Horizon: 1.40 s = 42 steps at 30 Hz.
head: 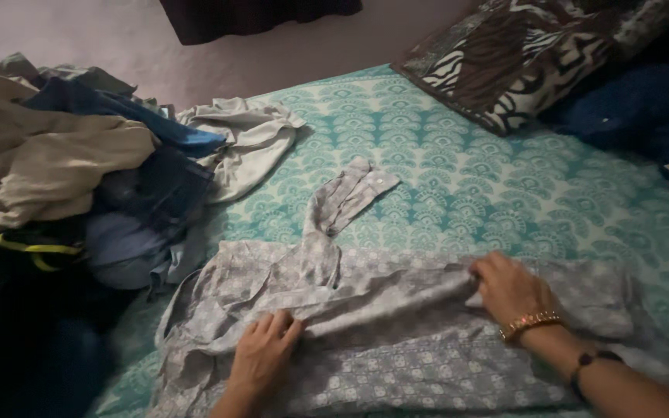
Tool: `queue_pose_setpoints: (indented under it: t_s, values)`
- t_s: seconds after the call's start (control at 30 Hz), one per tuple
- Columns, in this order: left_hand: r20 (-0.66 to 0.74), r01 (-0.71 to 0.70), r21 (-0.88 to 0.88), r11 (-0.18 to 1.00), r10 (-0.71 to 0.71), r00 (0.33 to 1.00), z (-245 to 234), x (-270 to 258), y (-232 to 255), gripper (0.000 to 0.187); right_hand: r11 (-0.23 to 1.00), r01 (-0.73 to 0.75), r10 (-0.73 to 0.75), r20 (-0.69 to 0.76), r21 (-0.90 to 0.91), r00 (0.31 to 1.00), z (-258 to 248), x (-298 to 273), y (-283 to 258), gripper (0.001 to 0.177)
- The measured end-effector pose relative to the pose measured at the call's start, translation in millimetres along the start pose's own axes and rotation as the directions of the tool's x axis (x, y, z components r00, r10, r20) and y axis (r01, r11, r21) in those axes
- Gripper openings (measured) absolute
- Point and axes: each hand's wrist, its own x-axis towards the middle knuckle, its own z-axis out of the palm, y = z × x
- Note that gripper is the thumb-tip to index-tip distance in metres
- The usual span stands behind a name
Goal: The person picks up a shirt from a bed, spreads it flat, and performs a series of folds to create a neat rectangle.
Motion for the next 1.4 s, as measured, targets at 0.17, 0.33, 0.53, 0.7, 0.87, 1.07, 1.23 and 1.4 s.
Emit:
queue_pose_setpoints:
  t_s: [0.17,0.33,0.53,0.7,0.87,1.07,1.23,1.4]
  values:
    - [-0.017,-0.042,0.049,0.998,0.043,0.999,-10,-1,21,0.043,0.999,0.026,-0.033,0.252,0.031,0.967,-15,-35,10,0.035]
    - [0.006,-0.197,-0.085,0.977,0.198,0.980,-13,29,60,0.049,0.986,0.021,-0.072,0.313,0.164,0.947,-43,-40,20,0.054]
    - [-0.011,-0.195,-0.169,0.966,0.196,0.981,8,70,97,0.047,0.995,-0.044,0.012,0.332,0.090,0.943,-26,-48,37,0.048]
    - [0.092,-0.119,-0.170,0.978,0.136,0.987,12,95,101,0.045,0.967,-0.170,0.145,0.139,0.188,0.980,-24,-24,52,0.031]
    - [-0.115,-0.125,-0.247,0.961,0.099,0.988,-11,101,104,0.038,0.983,-0.087,0.115,-0.172,0.160,0.978,-52,-1,64,0.023]
    - [-0.054,-0.404,-0.290,0.867,0.407,0.912,-19,83,110,0.048,0.977,-0.024,0.032,-0.031,0.211,0.999,-46,-42,83,0.033]
    - [0.194,-0.301,-0.348,0.888,0.382,0.903,-9,71,122,0.037,0.989,0.117,-0.126,0.097,0.095,0.987,-31,-71,104,0.037]
    - [0.112,-0.362,-0.359,0.860,0.424,0.899,-9,87,127,0.046,0.995,0.051,-0.054,0.033,0.089,0.998,-38,-61,98,0.031]
